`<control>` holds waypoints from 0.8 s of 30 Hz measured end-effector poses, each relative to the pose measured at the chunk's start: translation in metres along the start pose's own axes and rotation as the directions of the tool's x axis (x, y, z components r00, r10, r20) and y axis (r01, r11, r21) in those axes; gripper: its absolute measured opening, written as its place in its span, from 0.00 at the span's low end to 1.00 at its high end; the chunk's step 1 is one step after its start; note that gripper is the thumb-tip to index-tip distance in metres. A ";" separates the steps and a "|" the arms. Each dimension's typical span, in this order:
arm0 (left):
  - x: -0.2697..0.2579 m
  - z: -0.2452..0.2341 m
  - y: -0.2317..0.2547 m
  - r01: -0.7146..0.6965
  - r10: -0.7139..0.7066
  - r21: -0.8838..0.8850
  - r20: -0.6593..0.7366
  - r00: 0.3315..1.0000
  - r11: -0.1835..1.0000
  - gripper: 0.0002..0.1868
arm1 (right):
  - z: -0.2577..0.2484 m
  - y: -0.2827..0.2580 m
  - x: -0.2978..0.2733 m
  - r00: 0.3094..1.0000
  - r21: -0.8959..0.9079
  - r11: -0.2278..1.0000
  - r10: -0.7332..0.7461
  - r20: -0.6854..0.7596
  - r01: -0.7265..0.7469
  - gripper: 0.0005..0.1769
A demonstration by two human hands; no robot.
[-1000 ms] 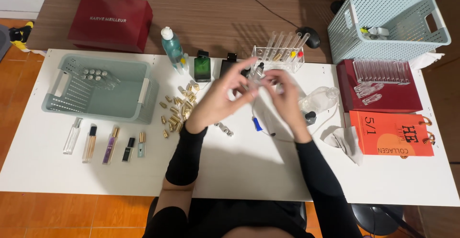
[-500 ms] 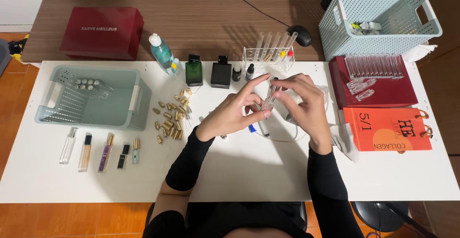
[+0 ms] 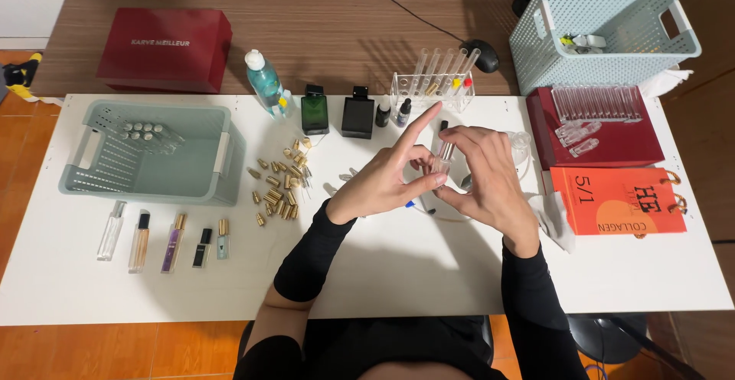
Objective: Cleaning a glass perfume vial with a white cloth.
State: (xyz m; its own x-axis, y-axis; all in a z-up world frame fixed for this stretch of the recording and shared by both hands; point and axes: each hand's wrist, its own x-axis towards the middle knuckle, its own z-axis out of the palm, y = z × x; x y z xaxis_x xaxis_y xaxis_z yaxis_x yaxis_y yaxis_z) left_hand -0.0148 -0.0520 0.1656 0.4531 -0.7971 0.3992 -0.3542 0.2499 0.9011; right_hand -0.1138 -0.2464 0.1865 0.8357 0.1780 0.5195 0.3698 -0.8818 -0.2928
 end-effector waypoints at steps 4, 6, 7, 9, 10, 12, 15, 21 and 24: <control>0.002 0.006 -0.002 -0.006 0.006 0.005 0.027 1.000 1.000 0.50 | 0.004 0.001 -0.017 0.997 -0.058 0.998 -0.023 -0.071 0.018 0.44; 0.003 0.012 -0.004 -0.064 0.064 0.000 0.038 0.997 0.998 0.49 | 0.005 0.001 -0.024 0.996 -0.072 0.997 0.027 -0.088 -0.034 0.46; 0.003 0.013 -0.005 -0.068 0.068 -0.001 0.040 0.997 0.998 0.49 | -0.001 -0.006 -0.024 0.996 -0.077 0.996 0.028 -0.090 -0.035 0.46; 0.003 0.012 -0.005 -0.065 0.065 -0.006 0.041 0.997 0.998 0.44 | -0.010 -0.020 -0.023 0.981 0.014 0.999 -0.034 -0.192 0.038 0.51; 0.004 0.008 -0.005 -0.067 0.067 -0.004 0.044 0.997 0.998 0.44 | -0.010 -0.006 -0.045 0.980 0.012 0.999 -0.034 -0.196 0.037 0.51; 0.004 0.002 -0.006 -0.054 0.054 -0.021 0.025 0.998 0.998 0.38 | -0.011 0.021 -0.090 0.950 0.077 0.986 0.162 -0.268 -0.147 0.43; 0.004 -0.009 -0.006 -0.001 0.000 -0.016 -0.038 0.999 1.000 0.33 | -0.012 0.058 -0.141 0.828 0.210 0.910 0.414 -0.378 -0.358 0.31; 0.002 -0.018 0.001 0.044 -0.046 -0.015 -0.142 0.989 0.999 0.39 | 0.007 0.132 -0.220 0.723 -0.234 0.686 0.623 -0.299 -0.689 0.23; 0.001 -0.017 0.006 -0.032 0.028 -0.032 -0.136 0.990 0.999 0.50 | 0.016 0.120 -0.221 0.770 -0.362 0.681 0.572 -0.281 -0.637 0.22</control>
State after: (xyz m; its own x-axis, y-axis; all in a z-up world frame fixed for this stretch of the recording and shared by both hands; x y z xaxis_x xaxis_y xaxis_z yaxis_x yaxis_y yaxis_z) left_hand -0.0021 -0.0422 0.1743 0.5503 -0.7076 0.4432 -0.3426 0.2927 0.8927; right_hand -0.2475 -0.3849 0.0237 0.7416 -0.4902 0.4580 -0.4277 -0.8714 -0.2401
